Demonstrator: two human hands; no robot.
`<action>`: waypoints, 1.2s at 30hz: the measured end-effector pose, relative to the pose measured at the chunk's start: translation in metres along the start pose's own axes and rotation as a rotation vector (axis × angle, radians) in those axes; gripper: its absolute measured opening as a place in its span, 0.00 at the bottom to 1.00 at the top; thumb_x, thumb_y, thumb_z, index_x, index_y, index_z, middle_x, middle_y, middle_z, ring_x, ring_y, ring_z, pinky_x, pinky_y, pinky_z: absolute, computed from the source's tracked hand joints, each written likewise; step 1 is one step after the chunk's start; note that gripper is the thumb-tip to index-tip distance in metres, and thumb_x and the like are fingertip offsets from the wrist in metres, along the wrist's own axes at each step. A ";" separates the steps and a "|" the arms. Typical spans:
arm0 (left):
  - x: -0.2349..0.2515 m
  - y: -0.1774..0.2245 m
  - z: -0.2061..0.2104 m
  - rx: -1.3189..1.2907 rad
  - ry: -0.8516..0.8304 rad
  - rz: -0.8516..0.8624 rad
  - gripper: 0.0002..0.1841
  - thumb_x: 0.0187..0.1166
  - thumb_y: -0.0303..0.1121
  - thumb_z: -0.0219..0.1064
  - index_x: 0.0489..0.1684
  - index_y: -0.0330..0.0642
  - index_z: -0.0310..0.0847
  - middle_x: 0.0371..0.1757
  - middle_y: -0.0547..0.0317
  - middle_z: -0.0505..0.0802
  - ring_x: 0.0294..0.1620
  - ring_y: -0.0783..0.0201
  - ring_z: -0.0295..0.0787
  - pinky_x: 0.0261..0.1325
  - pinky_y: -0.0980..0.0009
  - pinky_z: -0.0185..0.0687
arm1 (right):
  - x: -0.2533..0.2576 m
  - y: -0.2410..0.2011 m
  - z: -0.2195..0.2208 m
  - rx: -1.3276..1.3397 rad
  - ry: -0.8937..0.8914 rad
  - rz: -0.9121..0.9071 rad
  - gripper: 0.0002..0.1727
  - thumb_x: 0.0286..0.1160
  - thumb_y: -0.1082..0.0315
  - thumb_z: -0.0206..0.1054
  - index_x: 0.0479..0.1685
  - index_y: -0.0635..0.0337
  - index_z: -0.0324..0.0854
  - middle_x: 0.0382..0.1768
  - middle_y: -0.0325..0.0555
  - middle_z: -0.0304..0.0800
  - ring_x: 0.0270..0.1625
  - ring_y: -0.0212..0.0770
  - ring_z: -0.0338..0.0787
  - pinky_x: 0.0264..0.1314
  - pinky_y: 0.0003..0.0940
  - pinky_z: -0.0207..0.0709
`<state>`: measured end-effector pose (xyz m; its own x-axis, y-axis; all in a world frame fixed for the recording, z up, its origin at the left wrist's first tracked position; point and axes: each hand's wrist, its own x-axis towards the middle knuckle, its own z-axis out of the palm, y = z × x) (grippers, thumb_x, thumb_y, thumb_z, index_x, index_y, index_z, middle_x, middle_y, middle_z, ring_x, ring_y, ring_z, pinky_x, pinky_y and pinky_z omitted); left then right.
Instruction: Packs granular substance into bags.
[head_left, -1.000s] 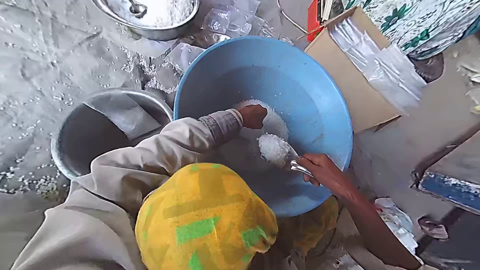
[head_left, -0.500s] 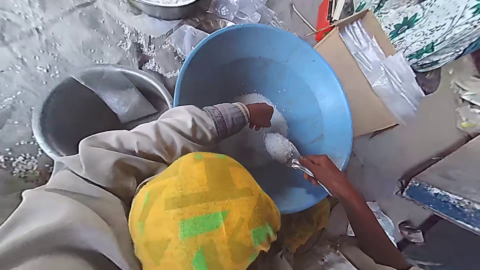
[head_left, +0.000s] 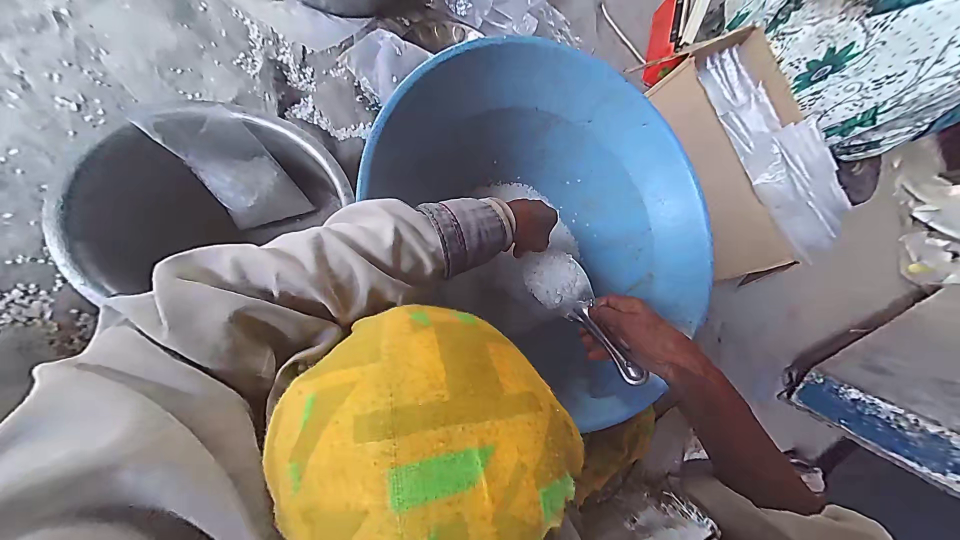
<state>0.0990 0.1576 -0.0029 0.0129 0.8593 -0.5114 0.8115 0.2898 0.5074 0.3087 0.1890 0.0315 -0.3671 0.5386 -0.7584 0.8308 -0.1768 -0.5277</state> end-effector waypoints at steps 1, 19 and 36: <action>0.000 0.000 0.000 -0.056 0.004 -0.019 0.12 0.86 0.26 0.60 0.34 0.25 0.82 0.33 0.43 0.88 0.32 0.52 0.84 0.41 0.52 0.79 | 0.000 0.001 0.002 0.058 -0.005 -0.013 0.08 0.94 0.72 0.46 0.55 0.64 0.69 0.35 0.45 0.83 0.33 0.36 0.91 0.37 0.31 0.89; 0.005 -0.012 -0.005 0.017 0.180 -0.014 0.11 0.83 0.24 0.60 0.41 0.18 0.81 0.50 0.25 0.88 0.60 0.29 0.86 0.59 0.31 0.75 | 0.008 0.010 0.020 -0.001 0.383 -0.330 0.22 0.87 0.73 0.60 0.75 0.74 0.67 0.38 0.49 0.79 0.30 0.31 0.78 0.35 0.25 0.73; 0.004 -0.004 -0.006 -0.037 0.054 -0.028 0.09 0.85 0.24 0.60 0.40 0.24 0.82 0.35 0.41 0.88 0.33 0.50 0.85 0.44 0.50 0.81 | 0.096 -0.002 0.033 -0.041 0.142 -0.349 0.12 0.84 0.59 0.68 0.43 0.57 0.73 0.20 0.33 0.67 0.14 0.23 0.60 0.17 0.17 0.56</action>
<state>0.0926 0.1628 -0.0028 -0.0420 0.8719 -0.4879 0.7892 0.3285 0.5189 0.2581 0.2142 -0.0532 -0.5714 0.6701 -0.4738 0.6834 0.0689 -0.7268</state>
